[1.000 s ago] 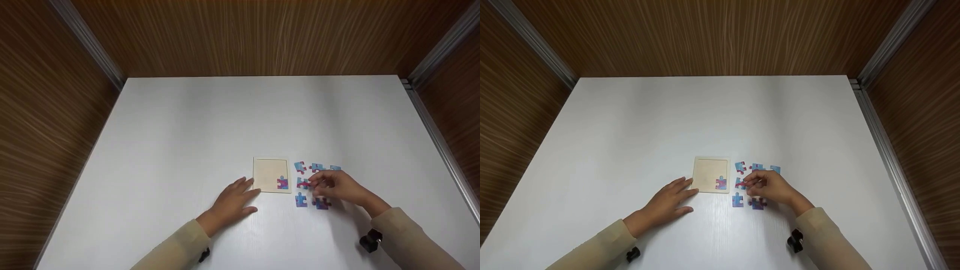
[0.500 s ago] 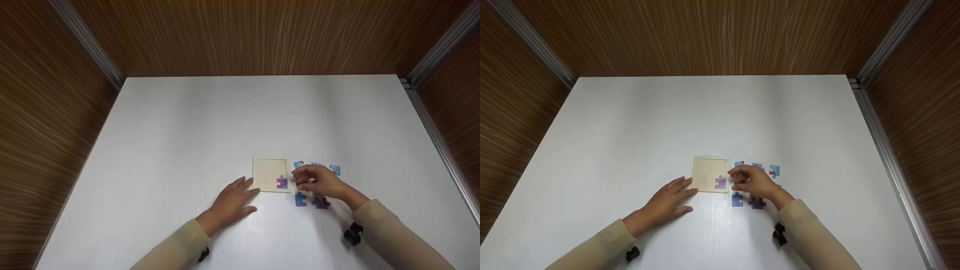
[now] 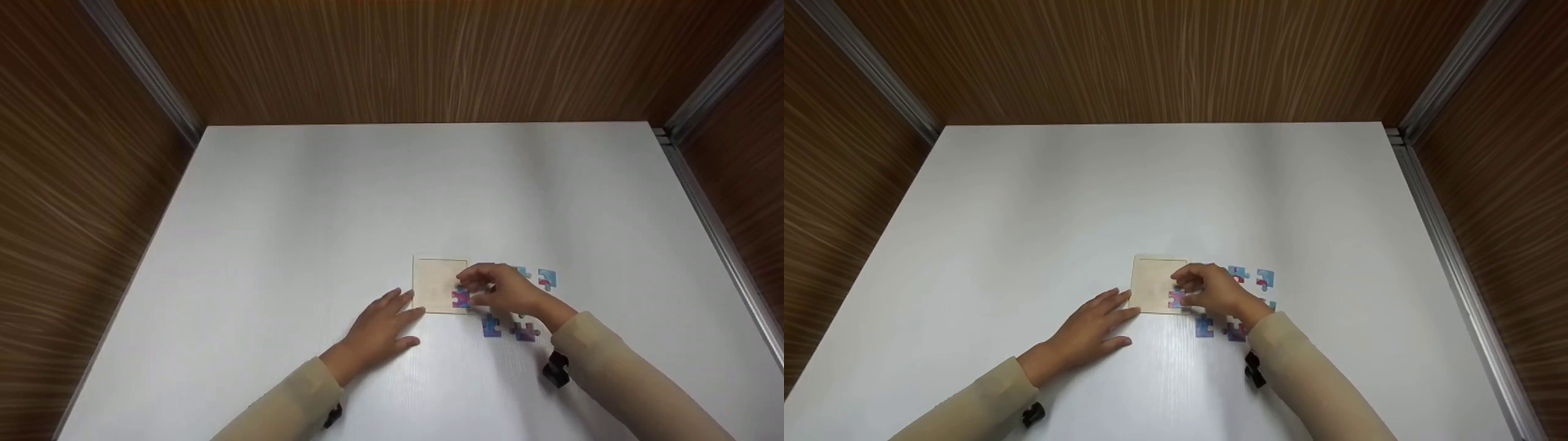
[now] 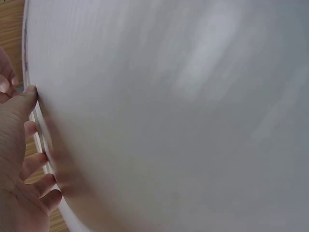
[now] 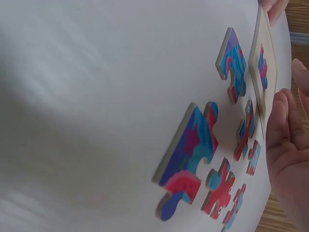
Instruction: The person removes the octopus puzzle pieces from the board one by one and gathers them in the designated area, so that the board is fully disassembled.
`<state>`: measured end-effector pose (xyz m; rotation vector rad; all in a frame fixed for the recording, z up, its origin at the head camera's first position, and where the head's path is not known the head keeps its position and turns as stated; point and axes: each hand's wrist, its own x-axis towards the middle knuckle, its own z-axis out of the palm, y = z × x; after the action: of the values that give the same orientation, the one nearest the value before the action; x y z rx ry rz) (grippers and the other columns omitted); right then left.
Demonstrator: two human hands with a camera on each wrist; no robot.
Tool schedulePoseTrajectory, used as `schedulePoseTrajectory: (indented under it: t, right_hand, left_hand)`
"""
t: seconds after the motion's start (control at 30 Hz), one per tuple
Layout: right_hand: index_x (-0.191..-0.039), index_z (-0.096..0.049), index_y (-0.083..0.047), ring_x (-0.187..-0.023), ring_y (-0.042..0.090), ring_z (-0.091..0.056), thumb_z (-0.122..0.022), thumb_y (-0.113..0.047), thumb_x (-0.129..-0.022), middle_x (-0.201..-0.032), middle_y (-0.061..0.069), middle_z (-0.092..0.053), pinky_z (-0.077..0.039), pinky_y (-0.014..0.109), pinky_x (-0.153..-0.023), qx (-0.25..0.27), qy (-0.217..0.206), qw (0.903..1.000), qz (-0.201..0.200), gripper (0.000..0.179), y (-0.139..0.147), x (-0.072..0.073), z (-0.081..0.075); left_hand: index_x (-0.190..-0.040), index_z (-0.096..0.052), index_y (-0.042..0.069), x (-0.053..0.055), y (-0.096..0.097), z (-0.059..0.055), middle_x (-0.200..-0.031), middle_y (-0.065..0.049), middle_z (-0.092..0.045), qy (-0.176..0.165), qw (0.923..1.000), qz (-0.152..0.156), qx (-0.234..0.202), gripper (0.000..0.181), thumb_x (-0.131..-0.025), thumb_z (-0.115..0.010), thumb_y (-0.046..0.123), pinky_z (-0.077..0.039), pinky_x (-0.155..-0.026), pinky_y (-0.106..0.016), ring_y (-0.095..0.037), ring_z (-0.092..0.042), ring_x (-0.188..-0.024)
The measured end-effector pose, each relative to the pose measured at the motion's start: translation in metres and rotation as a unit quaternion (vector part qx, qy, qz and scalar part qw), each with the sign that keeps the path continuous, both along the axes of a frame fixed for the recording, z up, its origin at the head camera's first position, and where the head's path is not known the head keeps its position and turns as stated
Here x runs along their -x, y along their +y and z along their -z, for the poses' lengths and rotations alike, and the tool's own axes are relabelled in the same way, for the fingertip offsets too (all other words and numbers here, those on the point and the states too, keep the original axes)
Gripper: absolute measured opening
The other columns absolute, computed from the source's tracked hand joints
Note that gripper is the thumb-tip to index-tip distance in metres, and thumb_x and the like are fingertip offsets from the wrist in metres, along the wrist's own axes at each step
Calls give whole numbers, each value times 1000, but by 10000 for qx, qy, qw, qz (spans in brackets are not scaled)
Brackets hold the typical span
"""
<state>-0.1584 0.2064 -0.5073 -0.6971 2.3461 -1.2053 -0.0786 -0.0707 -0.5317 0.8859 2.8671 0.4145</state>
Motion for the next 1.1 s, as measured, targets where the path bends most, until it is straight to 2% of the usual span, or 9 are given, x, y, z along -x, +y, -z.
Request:
schedulePoseTrajectory:
  t: [0.23, 0.4, 0.73, 0.97, 1.1]
  right_hand:
    - [-115, -66, -10, -96, 20, -61, -74, 1, -79, -106, 2, -66, -51, 38, -83, -479, 103, 9986, 209, 39, -8, 1, 2]
    - [-115, -66, -11, -96, 19, -61, -74, 1, -79, -106, 1, -66, -50, 39, -84, -647, 108, 9977, 181, 38, -12, 2, 2]
    - [-109, -67, -10, -94, 21, -60, -74, 0, -80, -102, 2, -66, -50, 41, -84, -462, 289, 9985, 21, 31, -13, 4, 0]
    - [-109, -66, -8, -90, 21, -63, -72, 2, -81, -103, 5, -66, -52, 39, -80, -215, 69, 9997, 47, 31, -13, 5, -2]
    - [-108, -66, -8, -87, 20, -63, -73, 4, -80, -101, 5, -65, -53, 36, -77, -193, 81, 9998, 63, 31, -15, 5, -1]
  left_hand:
    - [-142, -47, 20, 0, 1, 0, -151, -6, -32, -142, 9999, -50, 58, 56, -93, -56, 47, -27, -109, -43, -27, -25, -139]
    - [-141, -48, 21, 0, 2, 1, -151, -6, -33, -128, 9998, -83, 88, 56, -93, -56, 48, -27, -109, -43, -27, -25, -139]
    - [-141, -49, 21, 0, 1, 1, -151, -7, -33, -70, 9999, -96, 50, 56, -92, -56, 48, -28, -108, -43, -28, -26, -139]
    - [-141, -49, 20, -1, 1, 0, -150, -7, -34, -40, 9999, -101, 36, 56, -92, -57, 47, -28, -108, -43, -28, -27, -138]
    - [-140, -50, 20, -1, 1, 0, -150, -7, -35, 47, 10000, -50, 13, 55, -92, -58, 46, -29, -108, -43, -28, -28, -138]
